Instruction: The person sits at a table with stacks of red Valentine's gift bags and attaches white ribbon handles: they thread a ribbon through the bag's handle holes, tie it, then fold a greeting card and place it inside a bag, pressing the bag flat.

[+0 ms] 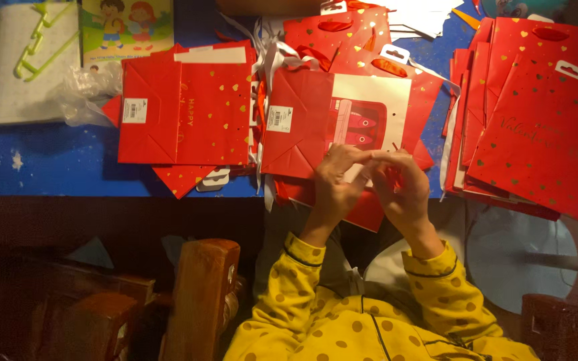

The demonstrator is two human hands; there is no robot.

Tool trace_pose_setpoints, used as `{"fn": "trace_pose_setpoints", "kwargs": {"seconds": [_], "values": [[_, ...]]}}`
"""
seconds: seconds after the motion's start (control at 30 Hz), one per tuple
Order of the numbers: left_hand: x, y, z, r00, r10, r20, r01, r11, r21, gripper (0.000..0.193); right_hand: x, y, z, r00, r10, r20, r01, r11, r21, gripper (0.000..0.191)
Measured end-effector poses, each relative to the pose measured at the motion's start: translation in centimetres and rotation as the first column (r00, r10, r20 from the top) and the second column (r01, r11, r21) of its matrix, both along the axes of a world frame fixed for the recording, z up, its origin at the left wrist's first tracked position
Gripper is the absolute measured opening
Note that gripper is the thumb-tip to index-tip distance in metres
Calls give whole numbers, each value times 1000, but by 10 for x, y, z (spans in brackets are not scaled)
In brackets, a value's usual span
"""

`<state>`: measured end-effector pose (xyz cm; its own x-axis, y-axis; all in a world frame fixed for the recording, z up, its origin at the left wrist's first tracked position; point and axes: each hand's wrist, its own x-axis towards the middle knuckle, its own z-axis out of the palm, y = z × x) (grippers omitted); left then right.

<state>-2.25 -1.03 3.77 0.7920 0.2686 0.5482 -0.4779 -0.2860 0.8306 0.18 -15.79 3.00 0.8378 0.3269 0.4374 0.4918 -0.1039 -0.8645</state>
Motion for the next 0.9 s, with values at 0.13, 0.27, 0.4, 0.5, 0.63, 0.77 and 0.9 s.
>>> {"fn": "trace_pose_setpoints", "kwargs": {"seconds": [0.13, 0.27, 0.4, 0.5, 0.63, 0.77, 0.9], "values": [[-16, 19, -8, 992, 72, -102, -86, 986, -144, 10, 2, -1, 13, 961, 112, -254, -93, 992, 86, 33], [-25, 56, -16, 955, 267, -125, -281, 692, -665, 22, 18, -2, 28, 977, 143, -156, -162, 979, -120, 16], [-42, 80, -26, 775, 608, -170, -536, 491, -687, 36, 69, 26, 39, 974, 189, 127, -145, 945, -292, 12], [-46, 72, -37, 775, 614, -151, -503, 455, -734, 35, 120, 68, 44, 965, 213, 154, -142, 916, -374, 15], [-49, 73, -45, 755, 624, -201, -566, 464, -682, 28, 165, 112, 51, 919, 366, 144, -269, 852, -449, 28], [-55, 74, -38, 788, 601, -131, -597, 693, -404, 24, 172, 120, 45, 853, 424, 302, -210, 812, -545, 35], [-65, 60, -23, 635, 772, -17, -753, 623, 212, 28, 167, 88, 36, 915, 318, 249, -144, 833, -535, 37]]}}
